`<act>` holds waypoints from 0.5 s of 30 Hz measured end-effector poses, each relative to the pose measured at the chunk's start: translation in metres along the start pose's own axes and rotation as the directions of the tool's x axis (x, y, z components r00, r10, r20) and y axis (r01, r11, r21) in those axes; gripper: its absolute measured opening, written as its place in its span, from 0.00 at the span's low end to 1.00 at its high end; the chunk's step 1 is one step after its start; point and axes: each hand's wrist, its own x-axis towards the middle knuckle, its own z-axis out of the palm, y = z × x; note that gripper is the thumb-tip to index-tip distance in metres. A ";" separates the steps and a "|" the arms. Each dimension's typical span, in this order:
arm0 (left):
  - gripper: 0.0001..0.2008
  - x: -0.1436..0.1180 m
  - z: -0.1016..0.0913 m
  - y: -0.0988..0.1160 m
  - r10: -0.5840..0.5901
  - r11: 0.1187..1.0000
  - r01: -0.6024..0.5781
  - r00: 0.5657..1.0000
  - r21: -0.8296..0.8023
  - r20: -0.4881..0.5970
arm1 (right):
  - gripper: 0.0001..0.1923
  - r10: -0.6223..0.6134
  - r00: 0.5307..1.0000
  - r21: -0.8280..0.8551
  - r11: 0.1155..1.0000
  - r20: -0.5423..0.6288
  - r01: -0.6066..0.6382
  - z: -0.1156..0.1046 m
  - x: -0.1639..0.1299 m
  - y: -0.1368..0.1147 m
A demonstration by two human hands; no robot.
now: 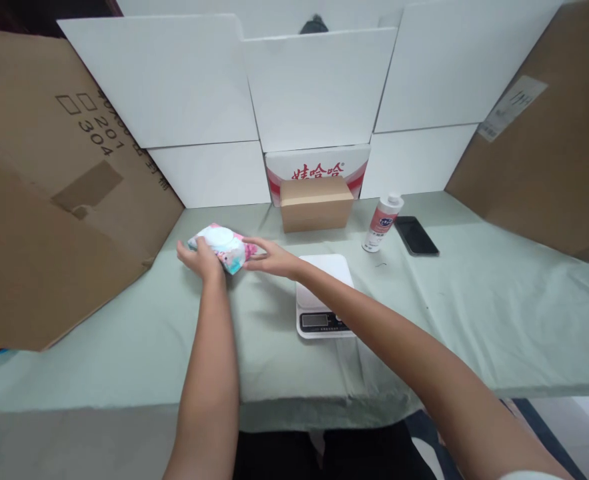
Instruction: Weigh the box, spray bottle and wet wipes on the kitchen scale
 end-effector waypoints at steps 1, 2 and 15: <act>0.35 -0.003 0.000 0.005 0.013 0.999 -0.009 0.993 0.033 -0.117 | 0.39 -0.011 0.999 0.024 1.000 -0.036 0.012 -0.012 -0.005 -0.001; 0.36 -0.006 -0.001 0.011 0.023 0.998 -0.008 0.975 0.070 -0.222 | 0.38 -0.033 0.994 0.027 0.999 -0.104 0.036 -0.027 -0.010 -0.002; 0.33 -0.049 0.127 0.031 0.273 0.960 -0.260 0.950 -0.105 0.148 | 0.49 -0.358 0.424 -0.372 0.927 -0.832 0.052 -0.188 -0.048 0.072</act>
